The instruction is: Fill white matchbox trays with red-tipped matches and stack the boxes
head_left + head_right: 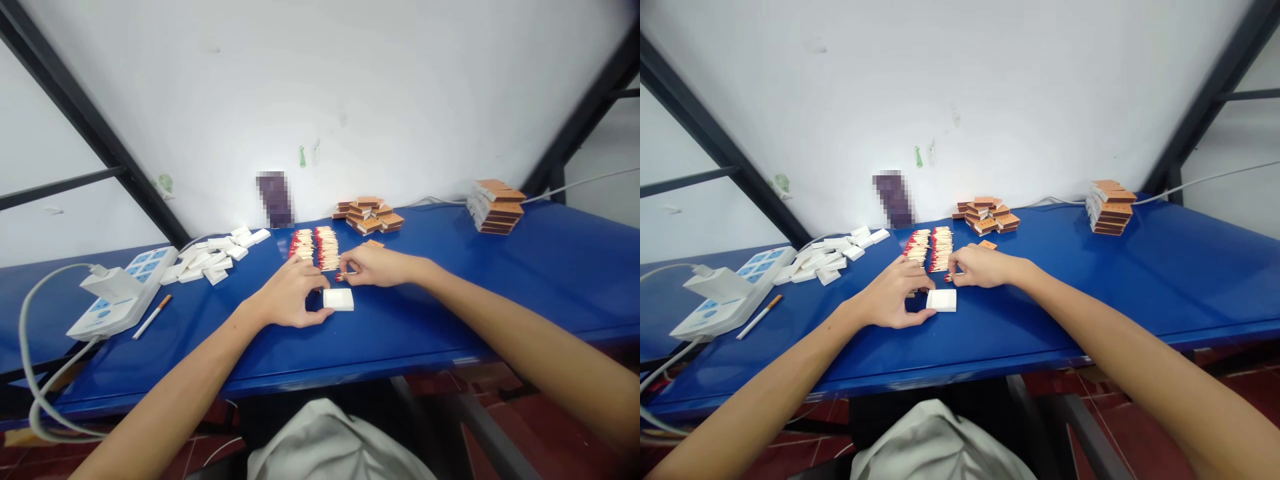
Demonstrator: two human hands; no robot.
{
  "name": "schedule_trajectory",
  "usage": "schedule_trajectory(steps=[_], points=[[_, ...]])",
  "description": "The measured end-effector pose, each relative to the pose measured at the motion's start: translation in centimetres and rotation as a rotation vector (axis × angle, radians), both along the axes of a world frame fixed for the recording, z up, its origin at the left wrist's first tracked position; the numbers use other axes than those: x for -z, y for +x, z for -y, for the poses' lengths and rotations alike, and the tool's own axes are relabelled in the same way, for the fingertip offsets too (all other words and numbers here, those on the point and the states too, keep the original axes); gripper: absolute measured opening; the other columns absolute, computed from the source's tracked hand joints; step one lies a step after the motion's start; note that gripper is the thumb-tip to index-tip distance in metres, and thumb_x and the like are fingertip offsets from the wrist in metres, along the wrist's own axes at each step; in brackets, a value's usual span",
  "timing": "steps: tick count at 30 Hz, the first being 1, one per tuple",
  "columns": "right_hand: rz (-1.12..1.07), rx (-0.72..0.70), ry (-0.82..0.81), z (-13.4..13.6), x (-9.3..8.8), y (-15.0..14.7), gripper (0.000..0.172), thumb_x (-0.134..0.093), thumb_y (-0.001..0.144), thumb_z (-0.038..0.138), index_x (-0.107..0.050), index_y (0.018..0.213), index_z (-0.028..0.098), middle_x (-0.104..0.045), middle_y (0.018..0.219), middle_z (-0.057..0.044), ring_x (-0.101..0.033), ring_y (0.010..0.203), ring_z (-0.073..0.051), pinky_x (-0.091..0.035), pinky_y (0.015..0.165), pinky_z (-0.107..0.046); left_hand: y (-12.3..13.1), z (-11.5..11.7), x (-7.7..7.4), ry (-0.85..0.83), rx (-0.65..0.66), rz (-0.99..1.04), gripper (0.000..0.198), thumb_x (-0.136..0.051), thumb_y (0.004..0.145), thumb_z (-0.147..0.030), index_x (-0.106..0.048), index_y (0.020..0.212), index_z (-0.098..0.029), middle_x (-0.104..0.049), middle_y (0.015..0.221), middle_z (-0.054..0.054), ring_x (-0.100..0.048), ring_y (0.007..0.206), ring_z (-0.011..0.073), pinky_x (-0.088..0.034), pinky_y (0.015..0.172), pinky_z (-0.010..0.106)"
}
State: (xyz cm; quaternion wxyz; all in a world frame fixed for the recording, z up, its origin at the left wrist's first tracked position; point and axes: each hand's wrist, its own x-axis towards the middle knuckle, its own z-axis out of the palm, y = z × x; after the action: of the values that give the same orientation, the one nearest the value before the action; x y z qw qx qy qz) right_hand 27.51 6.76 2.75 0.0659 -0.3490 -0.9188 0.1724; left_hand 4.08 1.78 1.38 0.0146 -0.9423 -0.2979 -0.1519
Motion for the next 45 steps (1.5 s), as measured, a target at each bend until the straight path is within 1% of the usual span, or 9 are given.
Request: schedule_trajectory(steps=[7, 12, 17, 21, 25, 28, 37, 41, 45], points=[[-0.050, -0.043, 0.002, 0.2, -0.3, 0.1, 0.010, -0.062, 0.082, 0.026, -0.067, 0.084, 0.018, -0.053, 0.065, 0.004, -0.045, 0.057, -0.010, -0.031, 0.060, -0.024, -0.2, -0.1, 0.1, 0.017, -0.015, -0.015, 0.030, -0.064, 0.083, -0.046, -0.069, 0.092, -0.018, -0.067, 0.084, 0.004, -0.057, 0.083, 0.0204, -0.036, 0.087, 0.038], [-0.090, -0.064, -0.058, 0.4, -0.4, 0.1, 0.012, -0.062, 0.081, 0.026, -0.069, 0.085, 0.017, -0.051, 0.063, 0.005, -0.045, 0.056, -0.010, -0.031, 0.059, -0.024, -0.2, -0.2, 0.3, 0.042, -0.014, -0.017, 0.031, -0.064, 0.084, -0.047, -0.070, 0.094, -0.019, -0.067, 0.085, 0.004, -0.056, 0.083, 0.0207, -0.035, 0.087, 0.039], [-0.157, -0.065, -0.100, 0.4, -0.5, 0.1, 0.014, -0.064, 0.081, 0.029, -0.069, 0.083, 0.016, -0.048, 0.060, 0.006, -0.041, 0.054, -0.009, -0.030, 0.058, -0.024, -0.2, -0.3, 0.4, 0.040, -0.025, -0.018, 0.031, -0.064, 0.084, -0.048, -0.069, 0.092, -0.019, -0.067, 0.086, 0.003, -0.056, 0.084, 0.0202, -0.034, 0.088, 0.038], [-0.201, -0.129, -0.144, 0.4, -0.1, 0.0, 0.015, -0.064, 0.081, 0.029, -0.070, 0.084, 0.015, -0.043, 0.060, 0.006, -0.040, 0.053, -0.009, -0.030, 0.056, -0.023, -0.3, -0.5, 0.5, 0.068, -0.026, -0.021, 0.035, -0.064, 0.085, -0.052, -0.070, 0.094, -0.019, -0.065, 0.085, 0.003, -0.055, 0.083, 0.0200, -0.033, 0.087, 0.039], [-0.223, -0.183, -0.176, 0.4, 0.3, -0.1, 0.013, -0.064, 0.080, 0.024, -0.072, 0.085, 0.016, -0.044, 0.061, 0.006, -0.042, 0.055, -0.009, -0.032, 0.055, -0.023, -0.2, -0.6, 0.7, 0.093, -0.039, -0.034, 0.037, -0.062, 0.086, -0.054, -0.070, 0.091, -0.018, -0.064, 0.085, 0.004, -0.055, 0.082, 0.0199, -0.032, 0.086, 0.039], [-0.220, -0.187, -0.182, 0.4, 0.5, -0.3, 0.013, -0.064, 0.079, 0.023, -0.073, 0.086, 0.016, -0.046, 0.061, 0.006, -0.044, 0.055, -0.009, -0.034, 0.055, -0.023, -0.1, -0.6, 0.7, 0.090, -0.034, -0.025, 0.037, -0.063, 0.087, -0.054, -0.070, 0.091, -0.018, -0.064, 0.083, 0.003, -0.054, 0.082, 0.0198, -0.032, 0.087, 0.039], [-0.232, -0.187, -0.157, 0.5, 0.5, -0.4, 0.020, -0.068, 0.083, 0.033, -0.075, 0.085, 0.015, -0.044, 0.059, 0.006, -0.042, 0.053, -0.009, -0.031, 0.054, -0.024, -0.1, -0.6, 0.6, 0.050, -0.039, -0.001, 0.032, -0.064, 0.086, -0.051, -0.070, 0.091, -0.020, -0.064, 0.081, 0.002, -0.054, 0.083, 0.0200, -0.032, 0.086, 0.038], [-0.252, -0.159, -0.126, 0.6, 0.2, -0.4, 0.015, -0.066, 0.084, 0.029, -0.073, 0.084, 0.015, -0.042, 0.058, 0.007, -0.040, 0.053, -0.009, -0.030, 0.055, -0.024, -0.1, -0.6, 0.7, 0.052, -0.039, 0.006, 0.032, -0.065, 0.086, -0.050, -0.070, 0.091, -0.019, -0.064, 0.081, 0.002, -0.055, 0.083, 0.0197, -0.032, 0.086, 0.038], [-0.257, -0.127, -0.087, 0.8, 0.1, -0.5, 0.015, -0.067, 0.083, 0.027, -0.072, 0.092, 0.016, -0.040, 0.059, 0.008, -0.040, 0.053, -0.009, -0.029, 0.056, -0.024, -0.1, -0.6, 0.7, 0.055, -0.032, 0.020, 0.033, -0.065, 0.086, -0.050, -0.070, 0.096, -0.019, -0.066, 0.084, 0.002, -0.056, 0.084, 0.0201, -0.032, 0.087, 0.038]])
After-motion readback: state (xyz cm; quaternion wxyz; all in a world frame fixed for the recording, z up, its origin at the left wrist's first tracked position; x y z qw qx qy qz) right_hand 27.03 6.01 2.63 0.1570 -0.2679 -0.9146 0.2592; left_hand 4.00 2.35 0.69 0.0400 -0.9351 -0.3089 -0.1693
